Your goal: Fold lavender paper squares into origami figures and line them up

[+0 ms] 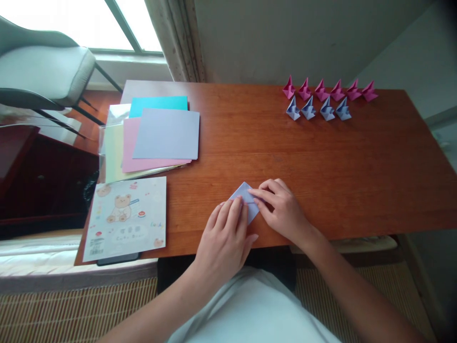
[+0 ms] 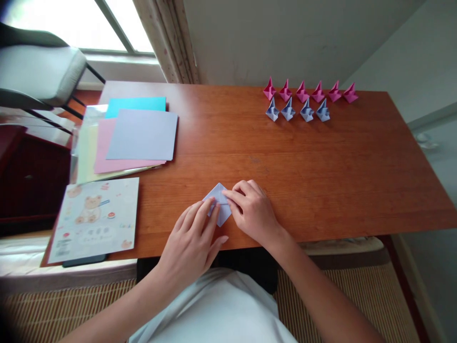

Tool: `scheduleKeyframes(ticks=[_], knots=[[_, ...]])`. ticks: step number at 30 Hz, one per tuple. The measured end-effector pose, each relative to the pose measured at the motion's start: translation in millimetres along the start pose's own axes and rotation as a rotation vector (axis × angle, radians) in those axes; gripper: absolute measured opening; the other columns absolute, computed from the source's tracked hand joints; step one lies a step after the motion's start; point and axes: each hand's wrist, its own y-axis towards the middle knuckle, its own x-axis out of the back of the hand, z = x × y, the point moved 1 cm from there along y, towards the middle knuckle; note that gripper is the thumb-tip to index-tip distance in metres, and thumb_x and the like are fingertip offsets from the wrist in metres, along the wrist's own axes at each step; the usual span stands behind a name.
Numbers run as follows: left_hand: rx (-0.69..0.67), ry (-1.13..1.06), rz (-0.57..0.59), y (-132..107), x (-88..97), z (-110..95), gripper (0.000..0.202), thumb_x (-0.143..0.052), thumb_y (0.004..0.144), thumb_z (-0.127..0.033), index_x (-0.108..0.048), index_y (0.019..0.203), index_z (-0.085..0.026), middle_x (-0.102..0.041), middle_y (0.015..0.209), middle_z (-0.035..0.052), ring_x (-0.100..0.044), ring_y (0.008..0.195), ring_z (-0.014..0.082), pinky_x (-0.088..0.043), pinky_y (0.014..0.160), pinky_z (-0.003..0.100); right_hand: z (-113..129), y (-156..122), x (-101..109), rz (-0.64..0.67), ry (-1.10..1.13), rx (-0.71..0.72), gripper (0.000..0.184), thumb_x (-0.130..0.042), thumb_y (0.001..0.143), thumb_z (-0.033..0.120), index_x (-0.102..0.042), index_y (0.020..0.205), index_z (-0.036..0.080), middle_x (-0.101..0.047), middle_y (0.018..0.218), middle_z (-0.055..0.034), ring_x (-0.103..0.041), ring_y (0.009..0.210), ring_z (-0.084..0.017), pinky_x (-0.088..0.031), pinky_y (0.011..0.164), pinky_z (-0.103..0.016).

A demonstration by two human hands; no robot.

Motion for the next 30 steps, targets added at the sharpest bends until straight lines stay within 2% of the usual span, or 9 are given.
scheduleKeyframes(ticks=[8, 13, 17, 24, 27, 30], knots=[[0.007, 0.004, 0.008, 4.1, -6.2, 0.3, 0.062, -0.049, 0.098, -0.056, -0.058, 0.14, -0.011, -0.058, 0.144, 0.0189, -0.054, 0.129, 0.0348, -0.038, 0.111, 0.049, 0.9, -1.5, -2.0, -0.014, -0.018, -0.022, 0.025, -0.058, 0.096, 0.018, -0.072, 0.115, 0.023, -0.064, 0.096, -0.0068, -0.055, 0.09, -0.023, -0.051, 0.083, -0.04], [-0.001, 0.002, -0.012, 4.4, -7.1, 2.3, 0.057, -0.049, 0.099, -0.051, -0.059, 0.139, -0.012, -0.059, 0.143, 0.0168, -0.055, 0.128, 0.034, -0.035, 0.111, 0.051, 9.0, -2.5, -4.8, -0.034, -0.068, -0.079, 0.023, -0.062, 0.093, 0.019, -0.071, 0.114, 0.021, -0.064, 0.096, -0.007, -0.054, 0.092, -0.024, -0.049, 0.084, -0.041], [-0.009, -0.03, -0.028, 4.3, -8.6, 3.3, 0.051, -0.048, 0.101, -0.045, -0.059, 0.139, -0.012, -0.06, 0.144, 0.0145, -0.056, 0.127, 0.0324, -0.033, 0.111, 0.052, 13.0, -6.3, -8.4, -0.06, -0.11, -0.112, 0.022, -0.06, 0.095, 0.017, -0.071, 0.114, 0.021, -0.065, 0.098, -0.0072, -0.054, 0.093, -0.025, -0.047, 0.086, -0.043], [-0.02, -0.059, -0.029, 0.5, -10.8, 5.6, 0.047, -0.051, 0.1, -0.037, -0.059, 0.136, -0.007, -0.055, 0.15, 0.0138, -0.055, 0.128, 0.0301, -0.031, 0.113, 0.052, 2.5, -20.0, -2.2, -0.113, -0.138, -0.128, 0.032, -0.051, 0.096, 0.008, -0.071, 0.116, 0.023, -0.066, 0.104, -0.0073, -0.056, 0.096, -0.025, -0.046, 0.086, -0.042], [-0.02, -0.084, -0.031, 0.0, -11.1, 6.5, 0.049, -0.052, 0.099, -0.037, -0.057, 0.137, -0.007, -0.054, 0.15, 0.0148, -0.054, 0.128, 0.0309, -0.031, 0.113, 0.051, 0.3, -23.8, 2.8, -0.149, -0.11, -0.15, 0.03, -0.049, 0.098, 0.01, -0.068, 0.118, 0.02, -0.067, 0.103, -0.0078, -0.058, 0.096, -0.024, -0.048, 0.086, -0.041], [-0.012, -0.127, -0.043, 0.8, -10.3, 7.7, 0.053, -0.054, 0.098, -0.039, -0.054, 0.14, -0.005, -0.055, 0.149, 0.0168, -0.052, 0.129, 0.0327, -0.032, 0.113, 0.051, 5.9, -23.7, 5.0, -0.173, -0.145, -0.196, 0.021, -0.053, 0.099, 0.018, -0.067, 0.114, 0.018, -0.067, 0.103, -0.0091, -0.058, 0.097, -0.025, -0.049, 0.088, -0.042]])
